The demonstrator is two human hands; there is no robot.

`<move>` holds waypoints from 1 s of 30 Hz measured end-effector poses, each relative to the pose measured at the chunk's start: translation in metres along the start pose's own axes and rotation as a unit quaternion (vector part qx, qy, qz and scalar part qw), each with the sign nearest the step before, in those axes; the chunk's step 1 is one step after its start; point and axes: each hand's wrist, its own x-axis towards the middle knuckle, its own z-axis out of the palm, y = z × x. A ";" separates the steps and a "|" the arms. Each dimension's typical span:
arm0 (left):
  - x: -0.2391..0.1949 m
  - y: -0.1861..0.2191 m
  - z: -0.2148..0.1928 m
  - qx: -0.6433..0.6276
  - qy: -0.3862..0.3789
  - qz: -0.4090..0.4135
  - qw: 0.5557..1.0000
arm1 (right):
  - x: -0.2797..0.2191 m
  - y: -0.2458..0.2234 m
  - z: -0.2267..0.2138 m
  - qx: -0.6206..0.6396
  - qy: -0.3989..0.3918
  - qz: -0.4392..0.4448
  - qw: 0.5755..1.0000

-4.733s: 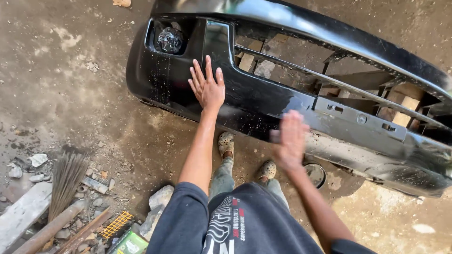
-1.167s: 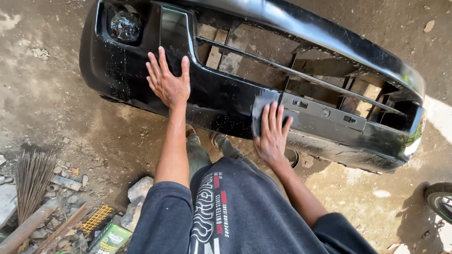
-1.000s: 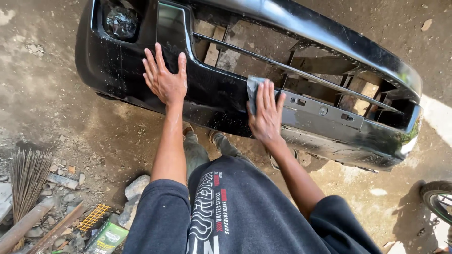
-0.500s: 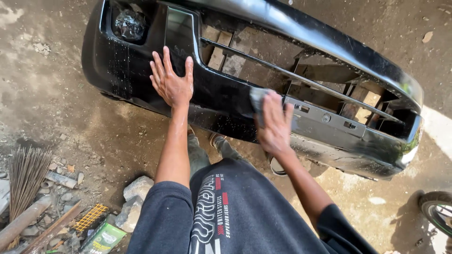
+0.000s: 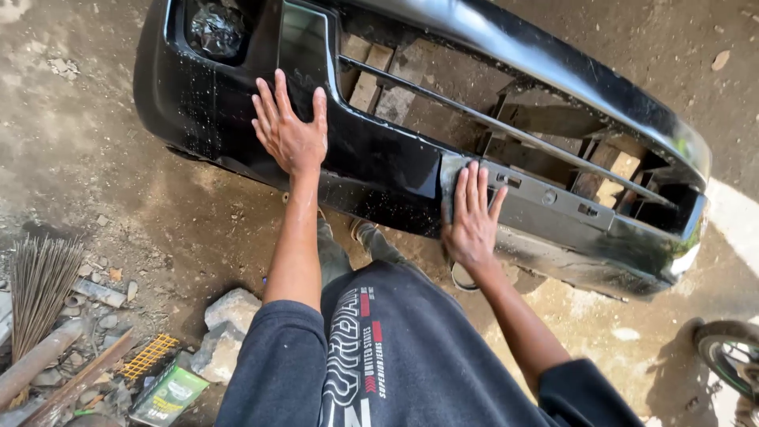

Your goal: The person scrubs a black car bumper with a sponge, repeatedly dipping it into a bucket of water to clean the surface. The person works on the front section of the bumper, focusing on the area around the headlight opening and the grille.

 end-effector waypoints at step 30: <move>0.006 0.000 0.007 0.003 0.012 0.000 1.000 | -0.064 0.018 0.016 0.022 -0.024 0.027 0.999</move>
